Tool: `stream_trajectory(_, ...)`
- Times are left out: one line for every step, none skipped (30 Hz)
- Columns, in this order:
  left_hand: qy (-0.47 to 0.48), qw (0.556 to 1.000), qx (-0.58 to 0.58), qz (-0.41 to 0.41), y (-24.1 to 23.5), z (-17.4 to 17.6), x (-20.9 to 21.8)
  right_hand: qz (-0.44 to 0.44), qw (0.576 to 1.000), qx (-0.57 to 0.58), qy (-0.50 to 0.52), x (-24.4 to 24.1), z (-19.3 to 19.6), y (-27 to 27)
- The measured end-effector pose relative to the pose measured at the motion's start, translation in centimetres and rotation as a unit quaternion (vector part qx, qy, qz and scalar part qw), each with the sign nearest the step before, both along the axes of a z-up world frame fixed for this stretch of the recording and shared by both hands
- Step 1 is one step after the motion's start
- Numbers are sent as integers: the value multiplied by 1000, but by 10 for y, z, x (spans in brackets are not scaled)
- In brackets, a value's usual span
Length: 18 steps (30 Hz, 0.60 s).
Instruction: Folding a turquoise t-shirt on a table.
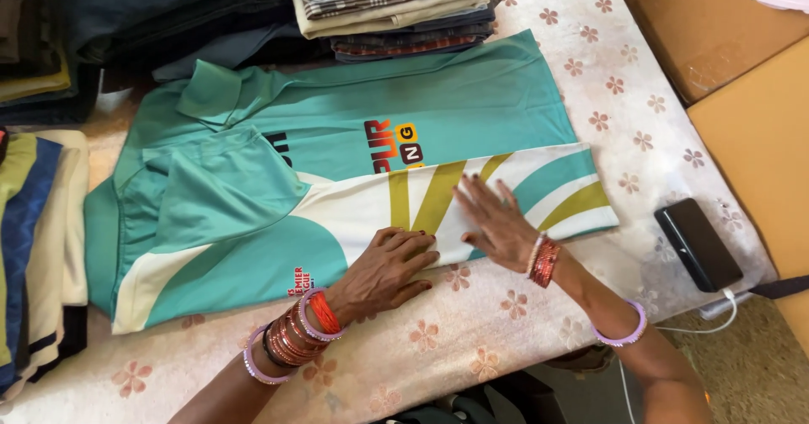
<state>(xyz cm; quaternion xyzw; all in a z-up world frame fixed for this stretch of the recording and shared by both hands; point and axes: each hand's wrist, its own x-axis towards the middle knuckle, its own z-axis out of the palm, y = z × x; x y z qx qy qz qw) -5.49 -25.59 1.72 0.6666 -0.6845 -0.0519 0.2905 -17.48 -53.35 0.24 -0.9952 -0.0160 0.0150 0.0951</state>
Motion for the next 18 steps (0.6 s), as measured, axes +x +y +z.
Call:
stream_trajectory(-1, 1000, 2, 2, 0, 0, 0, 2, 1000, 2, -1, 4, -3, 1)
stream_trajectory(2, 1000, -1, 1, 1, -1, 0, 14, 999, -12, 42, 7, -6, 2)
stream_trajectory(5, 1000, -5, -1, 1, -1, 0, 24, 996, -27, 85, 10, -8, 2)
stream_trajectory(5, 1000, -4, 1, 1, -3, 1, 26, 996, -26, 85, 14, -6, -11)
stream_trajectory(4, 1000, -7, -1, 1, -4, 1, -41, 994, -52, 89, 17, -4, -25)
stream_trajectory(3, 1000, -9, -3, 1, -6, 2, -107, 987, -77, 91, 21, -1, -39)
stream_trajectory(4, 1000, -9, -3, 1, -7, 2, -107, 987, -76, 93, 20, -5, -59)
stream_trajectory(2, 1000, -8, -4, 1, -8, 1, -181, 977, -72, 86, 19, -8, -79)
stream_trajectory(-1, 1000, -8, -7, 1, -9, 2, -254, 962, -69, 77, 18, -10, -100)
stream_trajectory(-1, 1000, -7, -8, 1, -9, 2, -255, 961, -68, 78, 12, -10, -111)
stream_trajectory(-1, 1000, -10, -7, 1, -9, 2, -290, 952, -67, 67, 8, -9, -123)
stream_trajectory(-1, 1000, -13, -6, 1, -9, 2, -325, 942, -65, 56, 4, -8, -135)
stream_trajectory(-1, 1000, -14, -4, 1, -8, 2, -323, 942, -65, 56, 4, -9, -135)
stream_trajectory(1, 1000, -12, -3, 1, -8, 2, -333, 939, -63, 54, 4, -9, -135)
stream_trajectory(2, 1000, -9, -2, 1, -7, 1, -343, 936, -60, 53, 4, -11, -135)
stream_trajectory(2, 1000, -9, 0, 0, -7, 2, -340, 937, -60, 53, 3, -9, -134)
stream_trajectory(3, 1000, -6, 0, 0, -8, 1, -338, 939, -59, 40, 2, -9, -134)
stream_trajectory(4, 1000, -4, 0, 1, -8, 1, -335, 940, -57, 28, 1, -8, -132)
